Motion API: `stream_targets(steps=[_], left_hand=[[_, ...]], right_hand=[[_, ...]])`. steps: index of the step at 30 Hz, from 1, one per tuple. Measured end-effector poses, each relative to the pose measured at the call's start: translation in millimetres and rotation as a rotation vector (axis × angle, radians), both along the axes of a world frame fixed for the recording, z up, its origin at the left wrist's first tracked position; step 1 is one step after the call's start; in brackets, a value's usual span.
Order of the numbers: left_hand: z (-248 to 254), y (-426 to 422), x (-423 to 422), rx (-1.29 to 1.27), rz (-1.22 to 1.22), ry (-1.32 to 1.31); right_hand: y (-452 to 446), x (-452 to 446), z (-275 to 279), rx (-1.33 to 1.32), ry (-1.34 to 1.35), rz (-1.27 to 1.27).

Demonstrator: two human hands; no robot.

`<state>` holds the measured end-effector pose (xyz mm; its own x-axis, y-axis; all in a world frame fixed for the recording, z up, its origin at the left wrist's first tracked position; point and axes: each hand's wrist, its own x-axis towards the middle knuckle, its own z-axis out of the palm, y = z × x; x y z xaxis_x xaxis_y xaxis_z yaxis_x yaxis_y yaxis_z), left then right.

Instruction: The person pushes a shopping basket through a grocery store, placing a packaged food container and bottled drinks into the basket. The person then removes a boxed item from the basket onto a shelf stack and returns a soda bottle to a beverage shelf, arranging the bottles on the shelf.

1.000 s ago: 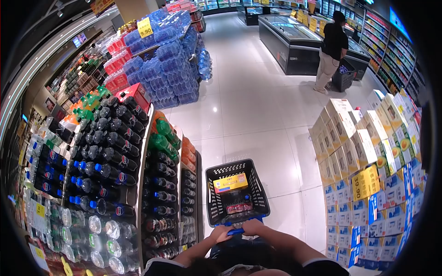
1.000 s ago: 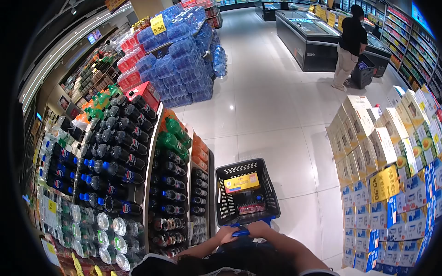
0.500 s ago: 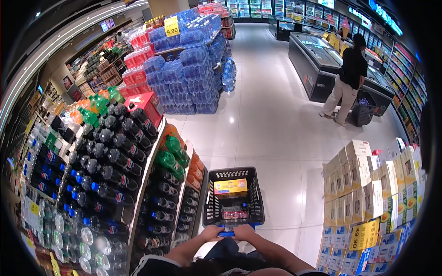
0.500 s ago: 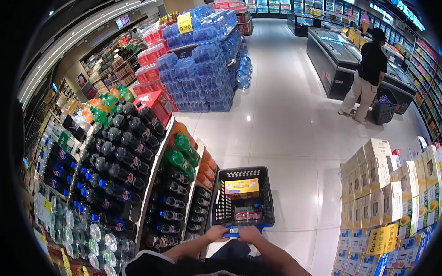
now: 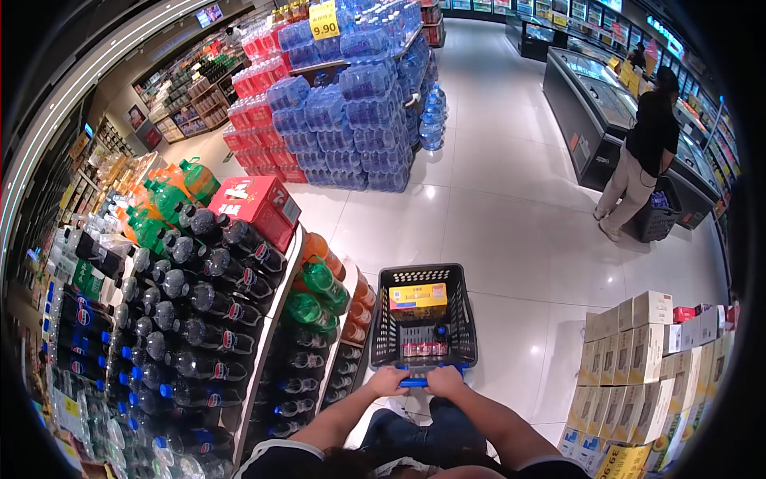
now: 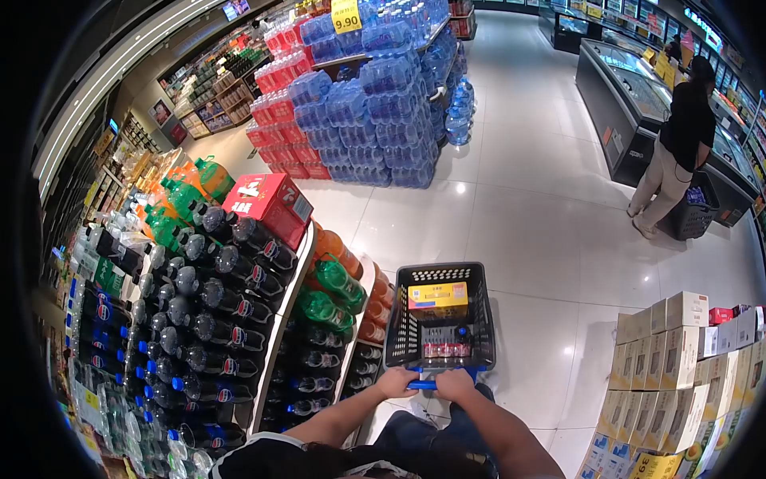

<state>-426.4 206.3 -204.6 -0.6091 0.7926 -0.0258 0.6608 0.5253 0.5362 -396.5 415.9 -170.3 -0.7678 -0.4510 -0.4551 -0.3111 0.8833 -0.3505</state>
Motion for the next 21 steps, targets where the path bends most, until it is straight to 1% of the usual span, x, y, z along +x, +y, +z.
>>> stream_targets(steps=[1,2,3,4,5,6,7,8,9,10,11,12,14,17,20,21], left_hand=[[-3,1,-17,-0.001,-0.007,-0.015],[0,3,-32,0.0,0.0,-0.006],[-9,4,-46,-0.012,0.018,0.006],[-1,8,-63,-0.022,0.033,-0.017],[-8,10,-76,-0.054,0.056,0.014],[6,17,-92,-0.073,0.071,0.036],[3,17,-106,-0.059,0.077,0.051],[3,19,-121,-0.057,0.085,-0.006],[9,24,-136,-0.093,0.09,0.007],[14,29,-150,-0.133,0.118,0.028],[4,30,-164,-0.15,0.123,0.055],[12,35,-177,-0.153,0.162,0.043],[2,40,-202,-0.146,0.207,0.054],[1,52,-239,-0.154,0.292,0.109],[4,62,-281,-0.186,0.303,0.07],[-1,65,-293,-0.18,0.307,0.096]], right_hand=[[4,-14,-3,-0.05,0.057,0.01],[7,-30,-5,-0.057,0.062,0.015],[8,-47,-5,-0.062,0.06,0.022],[9,-60,-3,-0.065,0.047,0.008],[12,-80,-4,-0.068,0.043,-0.01],[16,-98,-11,-0.075,0.049,-0.008],[16,-109,-17,-0.088,0.045,-0.006],[17,-122,-18,-0.108,0.04,-0.024],[20,-140,-18,-0.119,0.046,-0.043],[23,-157,-17,-0.128,0.044,-0.035],[27,-172,-16,-0.132,0.041,-0.024],[30,-189,-17,-0.138,0.039,-0.024],[37,-219,-17,-0.144,0.038,-0.012],[47,-267,-8,-0.126,0.011,0.024],[57,-313,-8,-0.122,0.01,0.065],[60,-328,-6,-0.115,0.023,0.087]])
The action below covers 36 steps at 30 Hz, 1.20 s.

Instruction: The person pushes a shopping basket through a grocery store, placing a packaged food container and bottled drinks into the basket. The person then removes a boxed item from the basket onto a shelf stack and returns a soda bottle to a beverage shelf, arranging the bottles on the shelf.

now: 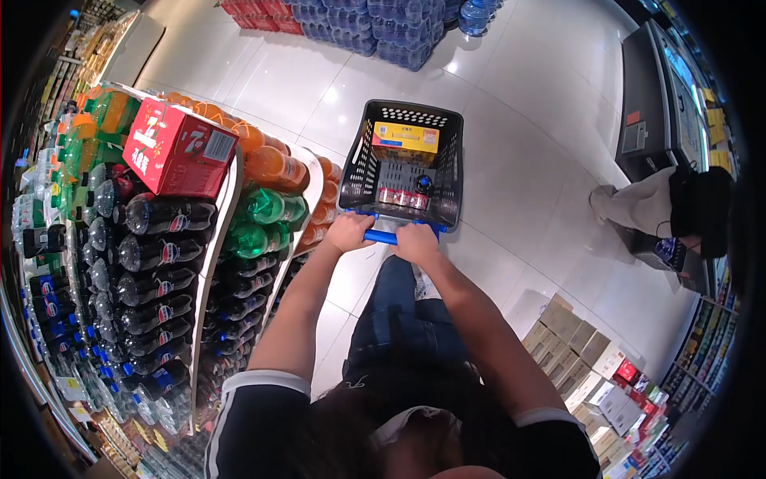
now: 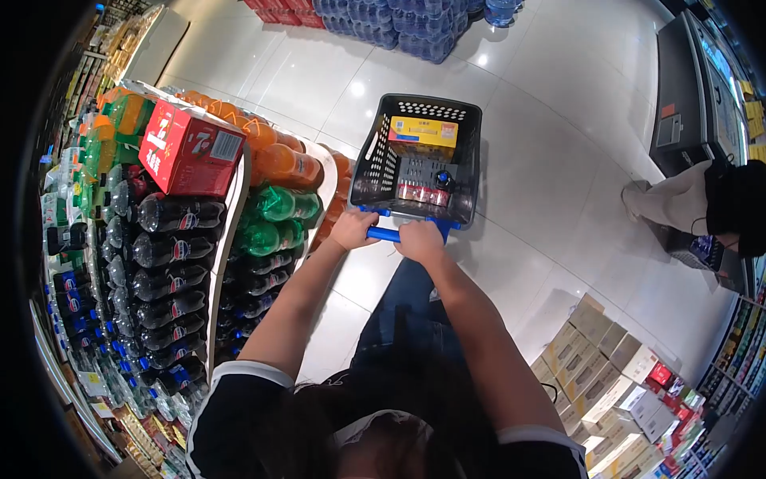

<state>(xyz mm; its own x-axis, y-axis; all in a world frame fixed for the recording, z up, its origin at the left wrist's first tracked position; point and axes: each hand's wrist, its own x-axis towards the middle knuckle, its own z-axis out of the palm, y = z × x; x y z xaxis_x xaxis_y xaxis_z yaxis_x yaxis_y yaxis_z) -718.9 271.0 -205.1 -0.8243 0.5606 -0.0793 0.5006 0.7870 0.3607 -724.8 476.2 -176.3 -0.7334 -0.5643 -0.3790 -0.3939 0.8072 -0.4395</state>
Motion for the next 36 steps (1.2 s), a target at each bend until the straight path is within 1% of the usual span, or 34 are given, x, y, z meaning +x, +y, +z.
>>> stream_targets(steps=[2,4,6,7,8,9,10,12,15,18,20,22,25,28,29,32,34,35,36], left_hand=[[5,10,-26,0.011,0.019,0.056],[-4,18,-57,0.062,0.058,0.009],[-6,25,-88,0.101,0.092,-0.028],[-2,30,-99,0.116,0.128,-0.03],[2,34,-116,0.125,0.156,-0.024],[2,39,-128,0.091,0.208,-0.051],[-4,42,-140,0.13,0.246,-0.045],[1,50,-167,0.21,0.299,-0.06],[0,58,-201,0.296,0.39,-0.043],[-2,61,-240,0.285,0.476,-0.097],[-3,60,-266,0.312,0.502,-0.101],[-8,57,-290,0.349,0.56,-0.05],[3,49,-328,0.383,0.664,-0.032],[6,32,-362,0.406,0.722,-0.065],[5,25,-371,0.401,0.752,-0.063],[8,3,-402,0.349,0.839,-0.094],[17,-13,-421,0.349,0.871,-0.111],[15,-23,-430,0.349,0.889,-0.121],[11,-32,-438,0.352,0.909,-0.134]], right_hand=[[9,-38,1,0.021,0.021,0.033],[16,-74,0,0.037,0.02,0.079],[27,-106,-23,0.011,0.061,0.098],[34,-119,-30,-0.024,0.168,0.131],[34,-141,-24,-0.064,0.284,0.156],[37,-162,-19,-0.003,0.208,0.201],[38,-183,-13,-0.004,0.212,0.211],[39,-225,-6,0.071,0.079,0.296],[44,-274,-12,0.013,0.116,0.363],[38,-333,-8,-0.009,0.199,0.438],[29,-367,-5,-0.012,0.223,0.488],[19,-404,-8,0.019,0.193,0.539],[0,-458,-19,-0.026,0.221,0.607],[-26,-503,-12,-0.069,0.238,0.691],[-36,-516,-13,-0.132,0.309,0.725],[-69,-558,-20,-0.17,0.39,0.853],[-94,-583,-10,-0.02,0.24,0.942],[-112,-597,0,0.1,0.167,1.0],[-126,-610,-2,0.095,0.19,1.035]])
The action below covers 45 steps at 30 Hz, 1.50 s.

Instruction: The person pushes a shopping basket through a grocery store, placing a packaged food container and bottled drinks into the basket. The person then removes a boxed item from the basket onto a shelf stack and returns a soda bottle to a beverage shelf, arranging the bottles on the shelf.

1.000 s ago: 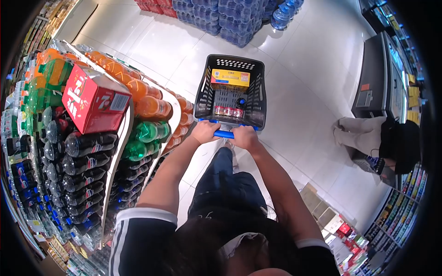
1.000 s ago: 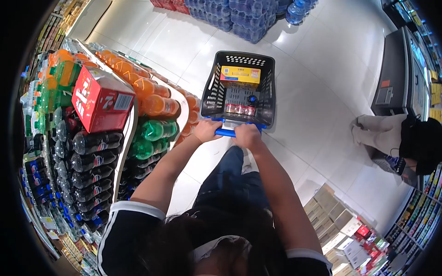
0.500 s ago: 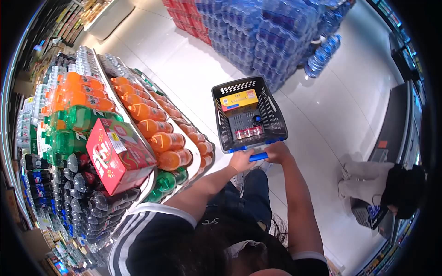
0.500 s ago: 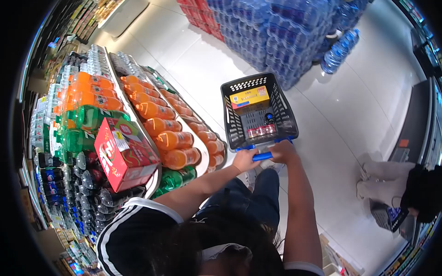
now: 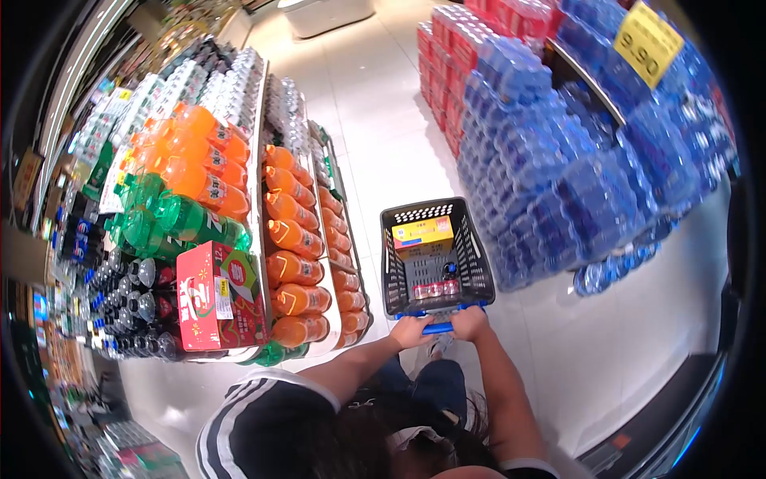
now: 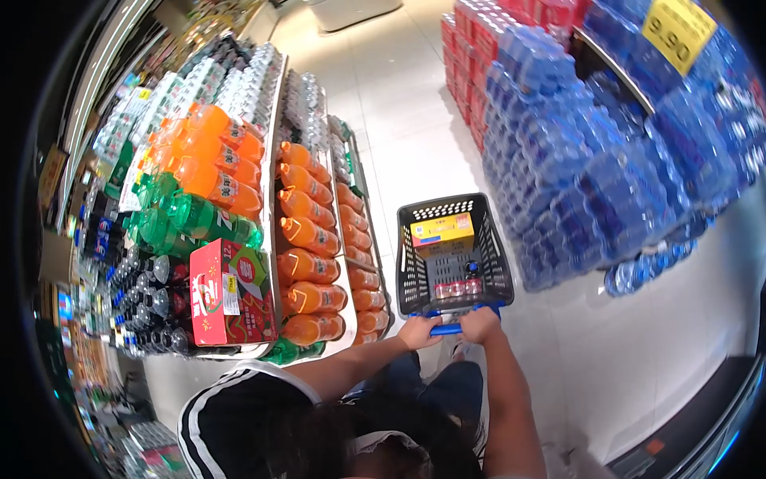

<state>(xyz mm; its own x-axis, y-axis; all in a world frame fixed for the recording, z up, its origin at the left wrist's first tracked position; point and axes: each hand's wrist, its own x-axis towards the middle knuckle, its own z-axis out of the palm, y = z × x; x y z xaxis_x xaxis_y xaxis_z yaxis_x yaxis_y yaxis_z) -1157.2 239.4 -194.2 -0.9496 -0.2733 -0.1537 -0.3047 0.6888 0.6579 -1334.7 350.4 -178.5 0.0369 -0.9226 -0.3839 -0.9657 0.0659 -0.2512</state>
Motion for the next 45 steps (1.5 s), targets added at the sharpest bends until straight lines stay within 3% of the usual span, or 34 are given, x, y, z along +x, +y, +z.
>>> stream_targets(steps=[8,14,24,30,34,45], left_hand=[[-5,-69,-57,-0.087,0.156,0.015],[-5,-130,-92,-0.096,0.22,0.086],[-19,-295,-147,-0.164,0.208,-0.02],[-17,-391,-171,-0.26,0.276,0.191],[-23,-463,-191,-0.27,0.253,0.196],[-6,-650,-252,-0.197,0.279,-0.121]], right_hand=[[-99,-69,14,0.027,0.039,0.161],[-166,-112,-11,-0.195,0.007,0.233],[-341,-166,-7,-0.08,0.077,0.234],[-440,-191,-9,-0.042,0.059,0.232],[-512,-210,-6,-0.06,0.06,0.244],[-699,-263,-1,-0.025,0.038,0.187]])
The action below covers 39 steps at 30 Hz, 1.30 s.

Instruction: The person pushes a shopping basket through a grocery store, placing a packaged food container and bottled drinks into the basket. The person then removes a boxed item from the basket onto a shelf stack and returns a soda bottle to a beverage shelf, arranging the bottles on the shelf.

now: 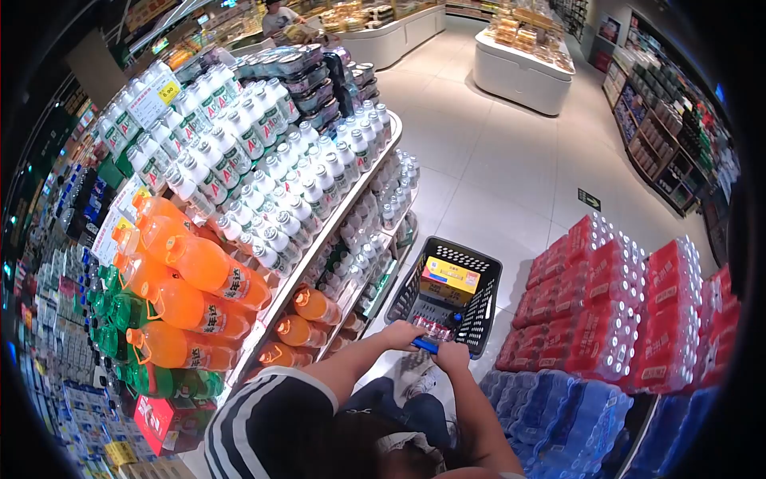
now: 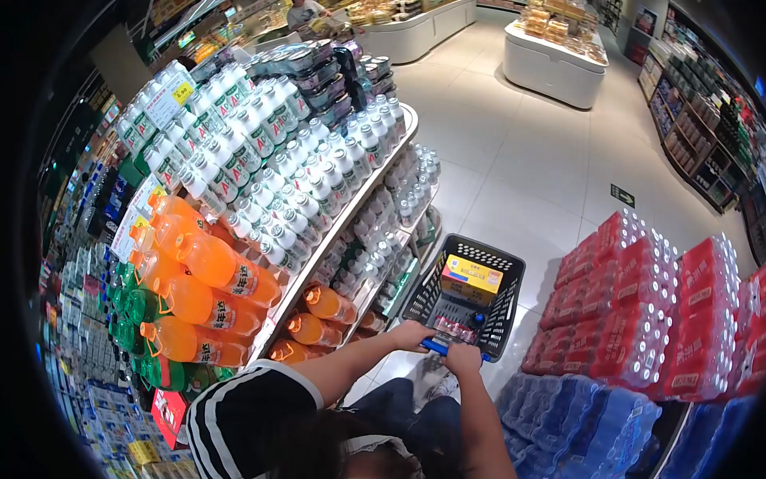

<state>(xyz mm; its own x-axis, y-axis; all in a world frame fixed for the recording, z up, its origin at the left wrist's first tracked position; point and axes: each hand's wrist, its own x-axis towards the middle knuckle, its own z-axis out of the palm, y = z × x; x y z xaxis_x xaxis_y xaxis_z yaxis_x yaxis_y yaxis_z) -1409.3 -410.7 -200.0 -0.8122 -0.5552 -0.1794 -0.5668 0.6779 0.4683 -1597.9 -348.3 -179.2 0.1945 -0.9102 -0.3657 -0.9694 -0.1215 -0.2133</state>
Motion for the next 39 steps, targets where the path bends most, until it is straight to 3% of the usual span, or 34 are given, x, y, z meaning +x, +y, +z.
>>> stream_targets(steps=[3,6,9,13,18,21,23,25,29,31,34,39], left_hand=[[-8,-51,-20,0.155,0.031,-0.142],[1,-78,-30,0.052,0.255,0.103],[52,-101,-33,0.081,0.448,0.298],[117,-158,-2,-0.222,0.607,0.443],[205,-279,55,-0.703,0.895,0.372],[227,-342,80,-0.896,1.024,0.234],[219,-373,95,-0.813,1.066,0.083],[210,-389,101,-0.509,1.113,-0.058],[197,-394,102,-0.562,1.086,-0.114],[210,-393,95,-0.436,1.21,-0.114],[204,-401,93,-0.566,1.218,-0.169],[215,-407,87,-0.456,1.255,-0.221]], right_hand=[[-48,-17,4,0.001,0.0,0.008],[-94,-32,-7,-0.071,-0.029,-0.025],[-139,-50,-9,-0.079,-0.01,-0.019],[-195,-70,-11,-0.066,0.018,-0.019],[-249,-90,-6,-0.105,-0.01,-0.05],[-276,-105,-13,-0.145,-0.056,-0.032],[-291,-112,-20,-0.109,-0.026,-0.053],[-302,-123,-22,-0.155,-0.045,-0.027],[-334,-131,-11,-0.117,-0.072,0.014],[-348,-139,-9,-0.077,-0.067,0.062],[-369,-150,-9,-0.04,-0.101,0.072],[-400,-162,-4,-0.022,-0.175,0.079]])
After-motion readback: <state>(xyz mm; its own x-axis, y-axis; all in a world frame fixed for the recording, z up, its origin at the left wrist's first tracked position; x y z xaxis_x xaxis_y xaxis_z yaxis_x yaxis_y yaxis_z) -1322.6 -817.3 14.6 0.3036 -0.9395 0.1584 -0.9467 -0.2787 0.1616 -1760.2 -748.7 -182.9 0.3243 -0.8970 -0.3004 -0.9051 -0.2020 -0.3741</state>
